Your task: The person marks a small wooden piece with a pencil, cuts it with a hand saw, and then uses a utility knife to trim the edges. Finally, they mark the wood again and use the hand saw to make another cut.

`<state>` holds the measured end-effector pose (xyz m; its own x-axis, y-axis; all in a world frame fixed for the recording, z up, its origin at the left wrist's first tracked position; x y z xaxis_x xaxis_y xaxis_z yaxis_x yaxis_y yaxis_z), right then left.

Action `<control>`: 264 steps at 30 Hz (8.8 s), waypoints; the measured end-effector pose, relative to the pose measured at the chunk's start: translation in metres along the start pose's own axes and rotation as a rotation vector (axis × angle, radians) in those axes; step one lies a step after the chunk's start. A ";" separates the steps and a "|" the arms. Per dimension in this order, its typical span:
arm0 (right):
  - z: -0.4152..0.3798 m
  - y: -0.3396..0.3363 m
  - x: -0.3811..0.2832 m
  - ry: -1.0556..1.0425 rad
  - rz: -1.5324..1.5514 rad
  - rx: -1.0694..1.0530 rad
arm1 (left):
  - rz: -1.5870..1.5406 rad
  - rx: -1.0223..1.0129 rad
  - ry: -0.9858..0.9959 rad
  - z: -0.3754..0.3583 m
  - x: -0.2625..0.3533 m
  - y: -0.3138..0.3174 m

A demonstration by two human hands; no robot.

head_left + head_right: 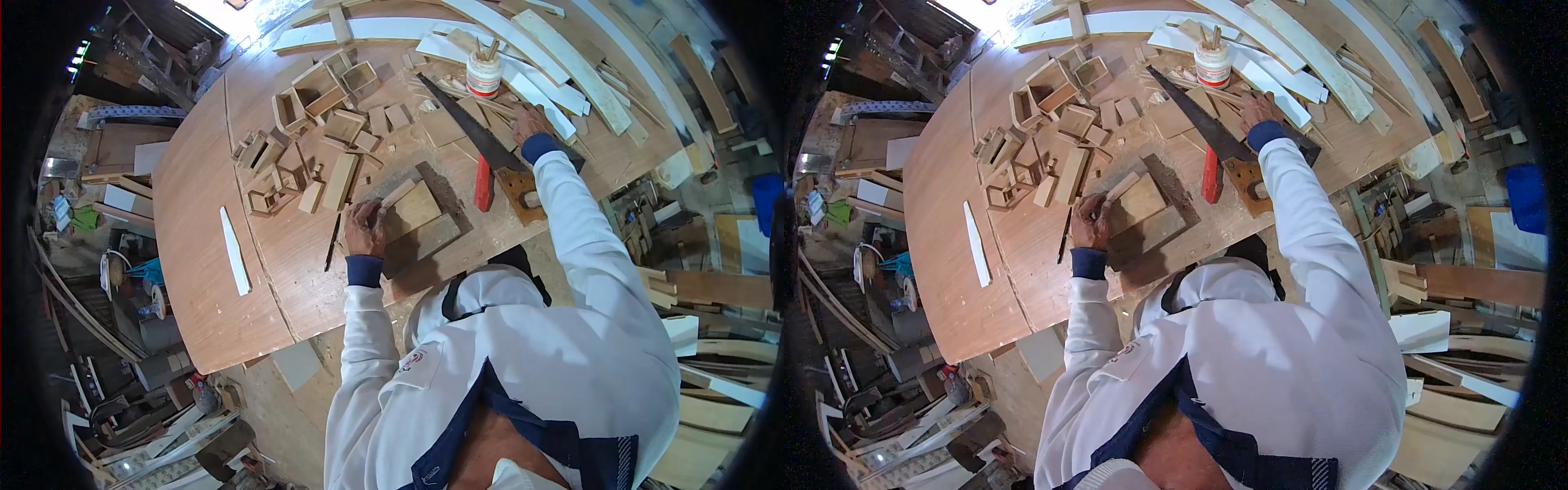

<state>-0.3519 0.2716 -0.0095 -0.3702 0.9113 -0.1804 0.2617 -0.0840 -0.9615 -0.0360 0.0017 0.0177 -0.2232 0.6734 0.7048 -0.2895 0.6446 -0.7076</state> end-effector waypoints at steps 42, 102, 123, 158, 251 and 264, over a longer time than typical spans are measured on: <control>-0.055 0.025 0.031 0.138 0.799 0.345 | -0.111 0.086 -0.175 0.085 -0.027 0.028; -0.145 0.065 -0.159 -0.454 0.569 -0.092 | 0.197 -0.377 0.138 -0.005 -0.030 -0.054; -0.151 0.062 -0.160 -0.445 0.633 -0.043 | 0.103 -0.449 0.077 0.005 -0.049 -0.047; -0.148 0.073 -0.155 -0.442 0.667 -0.056 | 0.139 -0.447 0.109 0.007 -0.049 -0.046; -0.144 0.057 -0.195 -0.669 -0.009 -0.324 | 0.121 0.024 -0.096 -0.033 -0.088 -0.103; -0.116 0.021 -0.167 -0.051 0.345 -0.077 | 0.035 -0.004 -0.010 -0.055 -0.089 -0.084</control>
<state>-0.1811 0.1642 0.0242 -0.2913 0.8132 -0.5038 0.4451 -0.3509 -0.8238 0.0591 -0.0924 0.0111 -0.2423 0.6917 0.6803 -0.2782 0.6223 -0.7317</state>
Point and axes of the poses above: each hand's wrist, its own z-axis towards the middle knuckle, its own y-axis out of the palm, x = y × z, the point moved 4 cm from there along z, towards the middle knuckle, and after that the axes turned 14 degrees about -x, right-handed, at the moved point
